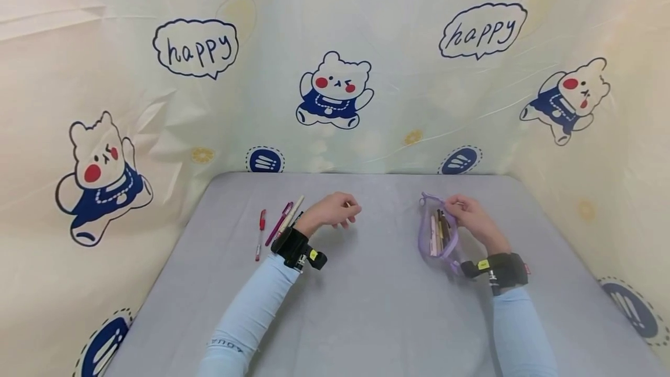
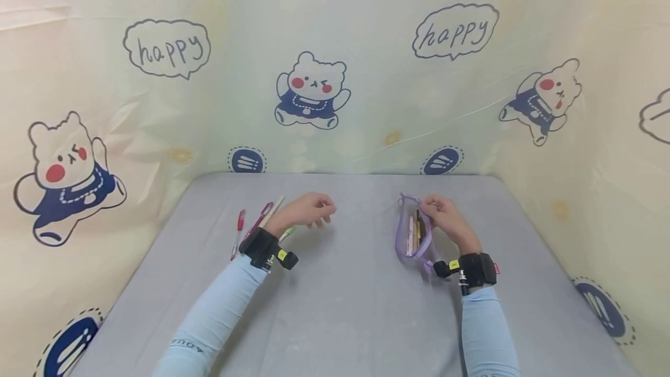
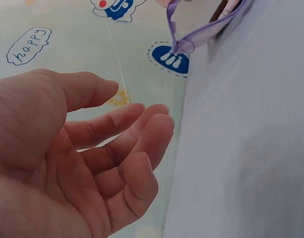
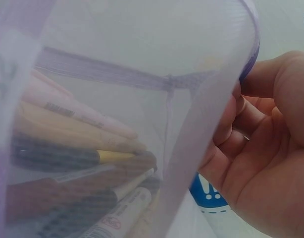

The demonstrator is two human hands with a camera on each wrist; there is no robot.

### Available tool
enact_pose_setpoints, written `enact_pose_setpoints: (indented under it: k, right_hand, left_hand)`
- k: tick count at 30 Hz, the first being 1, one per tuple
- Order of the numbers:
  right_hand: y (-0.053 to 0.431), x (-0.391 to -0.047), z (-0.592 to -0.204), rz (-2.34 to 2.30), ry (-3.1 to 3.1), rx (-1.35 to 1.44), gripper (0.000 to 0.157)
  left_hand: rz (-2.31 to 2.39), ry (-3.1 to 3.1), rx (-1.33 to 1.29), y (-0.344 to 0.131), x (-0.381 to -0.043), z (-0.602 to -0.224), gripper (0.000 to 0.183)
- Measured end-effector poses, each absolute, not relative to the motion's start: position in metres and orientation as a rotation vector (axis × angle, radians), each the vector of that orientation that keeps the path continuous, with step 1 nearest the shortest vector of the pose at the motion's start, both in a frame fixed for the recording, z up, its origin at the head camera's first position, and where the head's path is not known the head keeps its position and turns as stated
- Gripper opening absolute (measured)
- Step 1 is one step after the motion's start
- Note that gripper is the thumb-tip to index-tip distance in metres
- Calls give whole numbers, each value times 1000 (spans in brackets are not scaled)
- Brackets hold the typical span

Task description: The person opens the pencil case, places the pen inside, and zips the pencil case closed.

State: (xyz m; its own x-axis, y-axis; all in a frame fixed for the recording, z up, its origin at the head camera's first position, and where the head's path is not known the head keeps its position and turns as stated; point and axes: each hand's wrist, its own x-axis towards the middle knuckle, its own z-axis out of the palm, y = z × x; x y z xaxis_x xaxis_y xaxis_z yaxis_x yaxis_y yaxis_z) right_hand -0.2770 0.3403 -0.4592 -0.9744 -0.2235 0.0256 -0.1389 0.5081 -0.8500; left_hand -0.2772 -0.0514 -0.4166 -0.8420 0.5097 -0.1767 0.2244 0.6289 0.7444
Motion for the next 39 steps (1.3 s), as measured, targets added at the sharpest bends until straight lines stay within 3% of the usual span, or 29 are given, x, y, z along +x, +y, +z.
enact_pose_setpoints:
  k: [14,24,39]
  right_hand:
    - [341,-276,-455,-1515,2624,-327,32]
    - [343,-278,-458,-1505,2638,-318,30]
    - [342,-276,-457,-1487,2645,-280,33]
  left_hand:
    - [1005,2568,439,-89,-272,-426,28]
    - [630,2799,370,-120,-267,-429,19]
    - [439,2765,297,-119,-258,-445,18]
